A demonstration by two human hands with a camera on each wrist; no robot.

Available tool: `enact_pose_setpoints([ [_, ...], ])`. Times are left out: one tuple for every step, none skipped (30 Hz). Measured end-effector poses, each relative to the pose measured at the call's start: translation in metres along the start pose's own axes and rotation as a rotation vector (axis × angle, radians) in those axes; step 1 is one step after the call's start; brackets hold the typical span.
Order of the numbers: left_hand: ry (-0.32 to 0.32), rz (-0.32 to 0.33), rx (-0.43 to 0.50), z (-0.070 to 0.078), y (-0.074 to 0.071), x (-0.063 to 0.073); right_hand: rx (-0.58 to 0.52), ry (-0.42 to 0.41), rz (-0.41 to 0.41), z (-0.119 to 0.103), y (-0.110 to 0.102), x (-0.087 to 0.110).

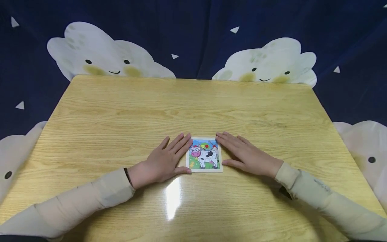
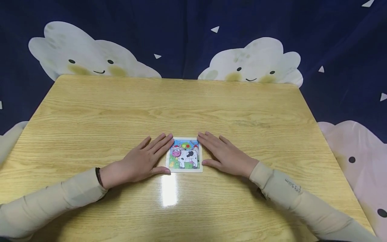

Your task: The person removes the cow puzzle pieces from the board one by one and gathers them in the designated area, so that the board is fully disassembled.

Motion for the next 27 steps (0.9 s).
enact_pose_setpoints([
  [0.015, -0.001, 0.009, 0.002, 0.000, 0.000, -0.024, -0.016, 0.009, 0.000, -0.003, -0.001],
  [0.033, -0.002, 0.018, 0.005, 0.000, 0.000, -0.046, -0.032, 0.019, 0.001, -0.005, -0.002],
  [0.053, -0.006, 0.022, 0.009, 0.001, -0.001, -0.068, -0.051, 0.030, 0.001, -0.008, -0.004],
  [0.075, -0.006, 0.024, 0.012, 0.001, -0.001, -0.091, -0.069, 0.043, 0.000, -0.011, -0.007],
  [0.094, -0.011, 0.026, 0.016, 0.001, -0.002, -0.111, -0.086, 0.055, 0.000, -0.013, -0.010],
  [0.111, -0.019, 0.027, 0.020, 0.001, -0.002, -0.127, -0.098, 0.067, -0.002, -0.016, -0.013],
  [0.127, -0.023, 0.025, 0.024, 0.002, -0.003, -0.149, -0.103, 0.073, -0.003, -0.018, -0.017],
  [0.144, -0.024, 0.019, 0.028, 0.002, -0.004, -0.169, -0.109, 0.079, -0.005, -0.019, -0.021],
  [0.156, -0.028, 0.013, 0.031, 0.003, -0.006, -0.187, -0.110, 0.080, -0.007, -0.021, -0.025],
  [0.165, -0.030, 0.005, 0.034, 0.003, -0.007, -0.204, -0.112, 0.080, -0.009, -0.021, -0.031],
  [0.171, -0.035, -0.005, 0.037, 0.004, -0.008, -0.217, -0.110, 0.079, -0.012, -0.021, -0.036],
  [0.173, -0.040, -0.017, 0.039, 0.005, -0.009, -0.231, -0.109, 0.074, -0.015, -0.022, -0.041],
  [0.171, -0.044, -0.034, 0.041, 0.006, -0.010, -0.245, -0.112, 0.069, -0.017, -0.021, -0.047],
  [0.167, -0.051, -0.051, 0.042, 0.007, -0.011, -0.253, -0.116, 0.065, -0.020, -0.021, -0.053],
  [0.160, -0.059, -0.066, 0.043, 0.008, -0.011, -0.261, -0.113, 0.057, -0.022, -0.021, -0.059],
  [0.156, -0.065, -0.081, 0.043, 0.009, -0.012, -0.267, -0.113, 0.050, -0.024, -0.020, -0.064],
  [0.152, -0.067, -0.095, 0.044, 0.009, -0.012, -0.272, -0.110, 0.044, -0.025, -0.020, -0.068],
  [0.149, -0.065, -0.108, 0.044, 0.010, -0.013, -0.275, -0.110, 0.039, -0.026, -0.020, -0.073],
  [0.148, -0.060, -0.119, 0.045, 0.010, -0.013, -0.280, -0.107, 0.036, -0.027, -0.020, -0.076],
  [0.149, -0.053, -0.130, 0.045, 0.011, -0.013, -0.290, -0.103, 0.033, -0.027, -0.020, -0.080],
  [0.151, -0.045, -0.140, 0.045, 0.011, -0.014, -0.308, -0.096, 0.028, -0.027, -0.020, -0.083],
  [0.152, -0.038, -0.149, 0.046, 0.011, -0.014, -0.327, -0.092, 0.024, -0.027, -0.021, -0.087],
  [0.153, -0.030, -0.159, 0.046, 0.011, -0.014, -0.346, -0.093, 0.020, -0.027, -0.021, -0.090],
  [0.151, -0.027, -0.172, 0.046, 0.012, -0.014, -0.359, -0.094, 0.015, -0.027, -0.022, -0.092],
  [0.151, -0.025, -0.180, 0.047, 0.012, -0.014, -0.373, -0.093, 0.008, -0.027, -0.023, -0.095],
  [0.150, -0.024, -0.187, 0.047, 0.012, -0.013, -0.385, -0.093, 0.000, -0.027, -0.024, -0.097],
  [0.148, -0.025, -0.193, 0.047, 0.012, -0.013, -0.388, -0.094, -0.008, -0.027, -0.025, -0.099],
])
Point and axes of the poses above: each hand's wrist, its own x-axis away from the middle knuckle, its own y-axis out of the palm, z = x × y, the point moved 1 cm from there along -x, towards the middle knuckle, and after that the axes turned 3 degrees about -z, right-handed, at the moved point
